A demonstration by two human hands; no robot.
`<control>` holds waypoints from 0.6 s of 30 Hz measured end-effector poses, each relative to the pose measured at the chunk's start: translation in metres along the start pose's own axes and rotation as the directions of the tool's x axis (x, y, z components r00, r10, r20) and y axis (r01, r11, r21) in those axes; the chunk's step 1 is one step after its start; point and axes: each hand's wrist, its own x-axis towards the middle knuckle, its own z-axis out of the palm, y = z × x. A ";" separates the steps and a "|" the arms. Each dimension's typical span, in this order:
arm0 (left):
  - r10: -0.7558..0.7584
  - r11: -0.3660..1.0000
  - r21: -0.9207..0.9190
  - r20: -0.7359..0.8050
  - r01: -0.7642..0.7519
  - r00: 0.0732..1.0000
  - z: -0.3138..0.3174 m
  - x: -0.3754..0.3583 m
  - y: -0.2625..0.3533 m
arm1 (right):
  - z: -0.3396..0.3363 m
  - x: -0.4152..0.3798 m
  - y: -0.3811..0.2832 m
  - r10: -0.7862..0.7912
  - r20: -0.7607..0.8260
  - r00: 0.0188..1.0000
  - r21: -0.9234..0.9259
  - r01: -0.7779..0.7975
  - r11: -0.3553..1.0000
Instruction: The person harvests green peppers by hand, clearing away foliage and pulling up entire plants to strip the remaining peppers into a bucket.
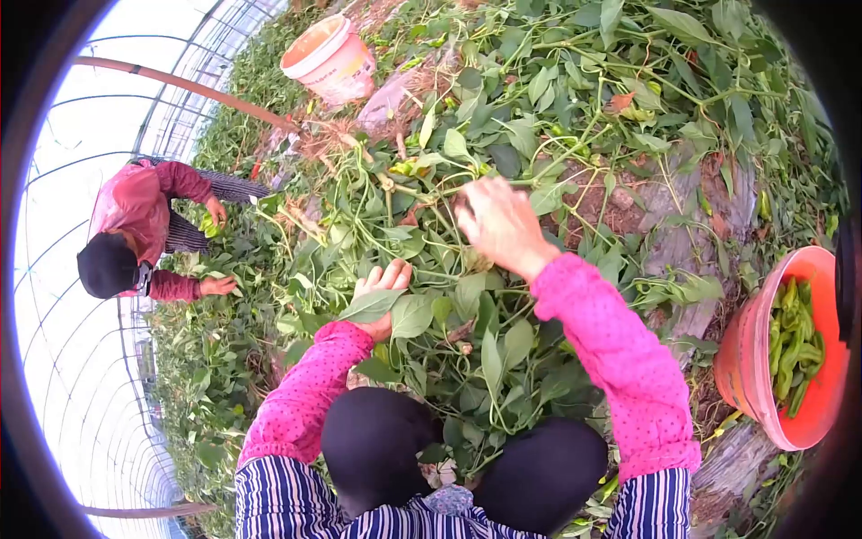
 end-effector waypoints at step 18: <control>-0.021 0.996 0.089 -0.015 0.022 1.000 -0.054 -0.017 0.022 | -0.028 -0.118 0.044 -0.034 0.093 0.995 -0.585 0.082 0.807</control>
